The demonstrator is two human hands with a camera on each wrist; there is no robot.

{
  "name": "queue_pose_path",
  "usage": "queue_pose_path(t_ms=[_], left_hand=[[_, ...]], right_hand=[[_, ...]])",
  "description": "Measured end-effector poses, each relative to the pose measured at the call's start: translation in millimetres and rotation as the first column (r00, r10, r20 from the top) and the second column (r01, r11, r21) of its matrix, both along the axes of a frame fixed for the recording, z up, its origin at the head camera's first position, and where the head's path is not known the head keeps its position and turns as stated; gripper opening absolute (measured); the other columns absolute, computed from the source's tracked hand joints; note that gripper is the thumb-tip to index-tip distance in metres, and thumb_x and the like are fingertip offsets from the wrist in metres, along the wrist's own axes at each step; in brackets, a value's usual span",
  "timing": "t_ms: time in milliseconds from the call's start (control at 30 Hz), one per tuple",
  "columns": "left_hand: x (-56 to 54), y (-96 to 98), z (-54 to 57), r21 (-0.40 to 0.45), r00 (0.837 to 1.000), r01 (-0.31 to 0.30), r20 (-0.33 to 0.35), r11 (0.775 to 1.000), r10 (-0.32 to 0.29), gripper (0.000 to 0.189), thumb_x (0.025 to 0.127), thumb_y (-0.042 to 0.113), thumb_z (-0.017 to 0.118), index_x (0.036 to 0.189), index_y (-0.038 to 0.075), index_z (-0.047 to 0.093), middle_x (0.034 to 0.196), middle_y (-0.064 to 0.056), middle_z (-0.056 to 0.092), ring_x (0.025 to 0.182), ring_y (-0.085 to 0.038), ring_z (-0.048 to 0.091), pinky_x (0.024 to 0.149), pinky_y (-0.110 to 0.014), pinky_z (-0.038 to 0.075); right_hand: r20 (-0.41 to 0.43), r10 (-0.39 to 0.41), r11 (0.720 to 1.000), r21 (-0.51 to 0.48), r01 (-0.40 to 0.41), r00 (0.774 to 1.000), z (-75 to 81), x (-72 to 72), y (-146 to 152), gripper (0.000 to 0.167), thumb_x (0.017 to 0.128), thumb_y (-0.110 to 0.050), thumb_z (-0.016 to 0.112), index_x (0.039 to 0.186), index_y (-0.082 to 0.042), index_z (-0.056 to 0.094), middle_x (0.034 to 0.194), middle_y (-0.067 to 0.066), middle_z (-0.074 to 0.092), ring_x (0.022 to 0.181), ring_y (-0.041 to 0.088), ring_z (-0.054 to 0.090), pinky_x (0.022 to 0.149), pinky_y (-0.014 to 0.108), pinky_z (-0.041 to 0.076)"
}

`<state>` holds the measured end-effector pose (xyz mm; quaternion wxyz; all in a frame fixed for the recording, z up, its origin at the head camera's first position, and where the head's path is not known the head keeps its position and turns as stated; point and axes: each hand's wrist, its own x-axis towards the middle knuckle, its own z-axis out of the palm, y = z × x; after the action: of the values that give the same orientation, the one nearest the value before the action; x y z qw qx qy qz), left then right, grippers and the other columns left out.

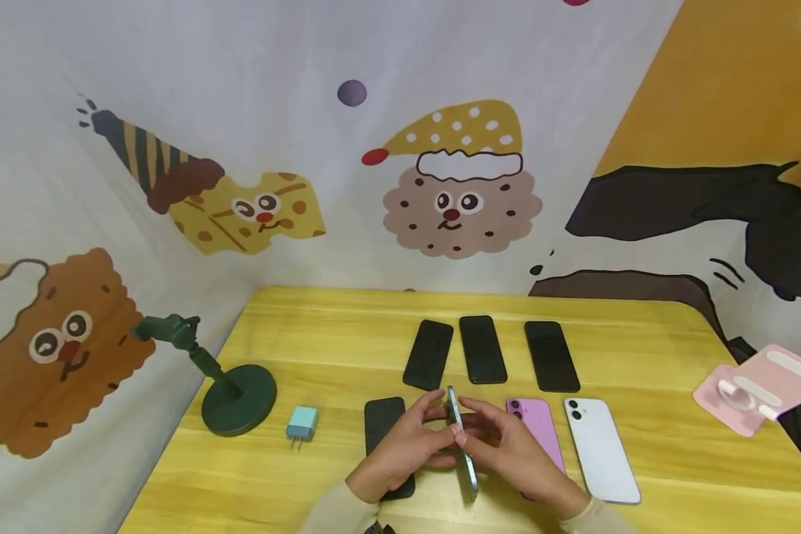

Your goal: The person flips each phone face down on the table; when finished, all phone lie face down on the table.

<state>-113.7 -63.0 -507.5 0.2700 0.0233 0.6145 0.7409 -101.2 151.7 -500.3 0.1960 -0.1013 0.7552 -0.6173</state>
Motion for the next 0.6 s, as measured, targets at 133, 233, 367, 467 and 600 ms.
queue_pose_path(t_ms=[133, 233, 367, 467, 600], left_hand=[[0.5, 3.7, -1.4, -0.039, 1.0, 0.017, -0.01, 0.999, -0.018, 0.068, 0.103, 0.019, 0.071, 0.163, 0.018, 0.039, 0.15, -0.022, 0.05, 0.101, -0.028, 0.074, 0.082, -0.047, 0.066], [0.9, 3.7, -1.1, -0.063, 1.0, 0.016, -0.003, 0.998, -0.016, 0.061, 0.105, 0.018, 0.068, 0.161, 0.02, 0.044, 0.149, -0.019, 0.051, 0.104, -0.026, 0.072, 0.081, -0.047, 0.066], [1.5, 3.6, 1.0, -0.095, 1.0, -0.014, -0.009, 0.995, 0.014, 0.058, 0.104, 0.017, 0.069, 0.158, 0.014, 0.048, 0.148, -0.018, 0.053, 0.11, -0.027, 0.071, 0.082, -0.046, 0.066], [2.0, 4.9, 3.4, -0.105, 0.998, -0.067, -0.023, 0.992, 0.064, 0.056, 0.105, 0.016, 0.068, 0.156, 0.008, 0.048, 0.147, -0.018, 0.054, 0.112, -0.027, 0.071, 0.085, -0.045, 0.065], [4.4, 6.3, 5.1, -0.067, 0.994, -0.113, -0.007, 0.991, 0.112, 0.056, 0.107, 0.013, 0.061, 0.158, 0.004, 0.042, 0.14, -0.018, 0.058, 0.107, -0.023, 0.07, 0.084, -0.045, 0.065]], right_hand=[[-0.046, 0.008, 0.998, 0.068, -0.005, 0.999, 0.0, 0.9, 3.0, 0.065, 0.103, -0.029, 0.072, 0.159, -0.007, 0.046, 0.142, 0.025, 0.063, 0.127, 0.039, 0.067, 0.082, 0.031, 0.064], [-0.035, -0.001, 0.997, 0.075, 0.004, 0.999, 2.9, -0.3, 6.3, 0.063, 0.102, -0.023, 0.072, 0.158, -0.006, 0.047, 0.138, 0.025, 0.065, 0.121, 0.038, 0.07, 0.074, 0.034, 0.065], [-0.006, -0.026, 0.999, 0.048, 0.026, 1.0, 6.5, -1.5, 10.6, 0.063, 0.101, -0.015, 0.071, 0.157, -0.001, 0.045, 0.139, 0.028, 0.063, 0.117, 0.034, 0.072, 0.065, 0.039, 0.065], [-0.009, -0.049, 0.998, 0.031, 0.049, 0.999, 8.8, -1.5, 12.8, 0.065, 0.1, -0.012, 0.07, 0.157, 0.002, 0.043, 0.144, 0.031, 0.06, 0.116, 0.033, 0.073, 0.065, 0.039, 0.065], [-0.011, -0.099, 0.995, 0.022, 0.1, 0.995, 11.0, -0.4, 13.2, 0.063, 0.099, -0.01, 0.07, 0.157, -0.002, 0.045, 0.146, 0.029, 0.06, 0.116, 0.028, 0.074, 0.07, 0.037, 0.065]])
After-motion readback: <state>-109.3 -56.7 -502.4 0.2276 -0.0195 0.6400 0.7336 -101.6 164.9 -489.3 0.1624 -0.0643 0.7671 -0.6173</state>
